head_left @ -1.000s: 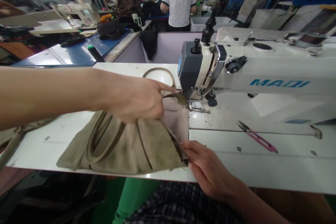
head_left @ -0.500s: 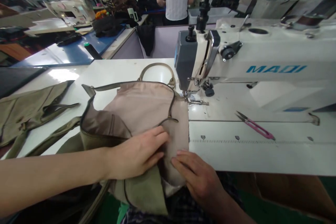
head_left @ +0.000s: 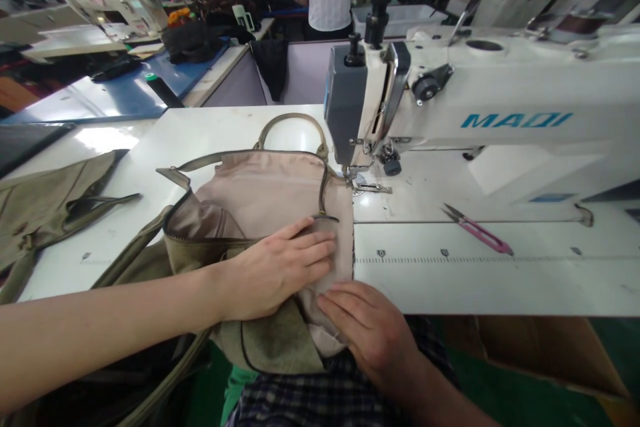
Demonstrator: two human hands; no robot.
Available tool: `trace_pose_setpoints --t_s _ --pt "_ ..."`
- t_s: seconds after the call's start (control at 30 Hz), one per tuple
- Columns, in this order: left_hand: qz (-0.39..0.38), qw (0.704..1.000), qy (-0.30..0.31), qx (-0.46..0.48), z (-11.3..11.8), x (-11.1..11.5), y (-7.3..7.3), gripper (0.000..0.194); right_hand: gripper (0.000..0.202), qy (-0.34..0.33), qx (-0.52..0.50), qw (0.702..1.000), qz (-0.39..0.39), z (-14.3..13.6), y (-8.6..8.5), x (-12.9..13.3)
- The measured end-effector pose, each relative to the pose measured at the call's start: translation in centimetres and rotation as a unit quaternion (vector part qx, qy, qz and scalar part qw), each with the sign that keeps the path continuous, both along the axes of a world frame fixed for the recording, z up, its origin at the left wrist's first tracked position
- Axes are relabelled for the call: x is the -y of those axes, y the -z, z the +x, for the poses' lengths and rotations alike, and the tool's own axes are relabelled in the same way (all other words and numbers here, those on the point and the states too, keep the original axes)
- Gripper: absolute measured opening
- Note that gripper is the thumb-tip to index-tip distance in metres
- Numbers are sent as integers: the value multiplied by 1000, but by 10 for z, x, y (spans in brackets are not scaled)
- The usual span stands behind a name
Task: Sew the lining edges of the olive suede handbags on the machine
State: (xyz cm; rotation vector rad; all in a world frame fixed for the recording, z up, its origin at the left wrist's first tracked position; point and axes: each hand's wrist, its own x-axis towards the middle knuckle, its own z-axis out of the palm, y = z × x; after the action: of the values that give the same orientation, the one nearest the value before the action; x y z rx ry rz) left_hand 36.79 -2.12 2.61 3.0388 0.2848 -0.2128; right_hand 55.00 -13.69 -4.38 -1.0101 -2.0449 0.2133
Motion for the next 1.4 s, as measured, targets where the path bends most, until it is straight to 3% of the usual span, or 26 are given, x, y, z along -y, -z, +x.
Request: trace_pose_setpoints --t_s 0.13,0.3,0.37,0.5,0.6,0.67,0.77,0.87,0.97,1.07,1.2,1.4 --pt "-7 1000 -6 0 -2 0 2 40 32 -12 8 1000 -5 3 -4 -1" --pt "-15 1000 -21 -16 -3 0 3 37 41 -60 83 992 -79 13 -12 9" --pt "-26 999 -24 -15 -4 0 3 47 39 -47 102 992 -64 14 -11 12" --pt "-22 999 -38 -16 1 -1 -3 86 32 -40 98 994 12 13 -2 9" --pt "6 998 -59 -23 13 -6 -10 98 33 -59 100 993 24 12 0 3" --pt "22 997 -63 -32 21 -10 -11 95 35 -64 107 992 28 12 -2 0" --pt "66 994 -68 -48 25 -18 -8 75 38 -69 112 990 43 14 -8 -3" --pt "101 990 -71 -73 20 -23 -6 50 39 -84 112 988 58 19 -12 -5" --pt "106 991 -53 -56 14 -27 -6 38 40 -96 121 986 69 25 -13 -9" --pt "67 996 -52 -31 11 -32 -6 43 42 -92 117 984 96 30 -8 -15" --pt "-47 993 -90 -60 13 -40 -15 44 43 -80 114 985 103 34 -1 -25" --pt "-211 946 -135 -207 26 -47 -45 48 38 -96 134 984 70 44 0 -42"
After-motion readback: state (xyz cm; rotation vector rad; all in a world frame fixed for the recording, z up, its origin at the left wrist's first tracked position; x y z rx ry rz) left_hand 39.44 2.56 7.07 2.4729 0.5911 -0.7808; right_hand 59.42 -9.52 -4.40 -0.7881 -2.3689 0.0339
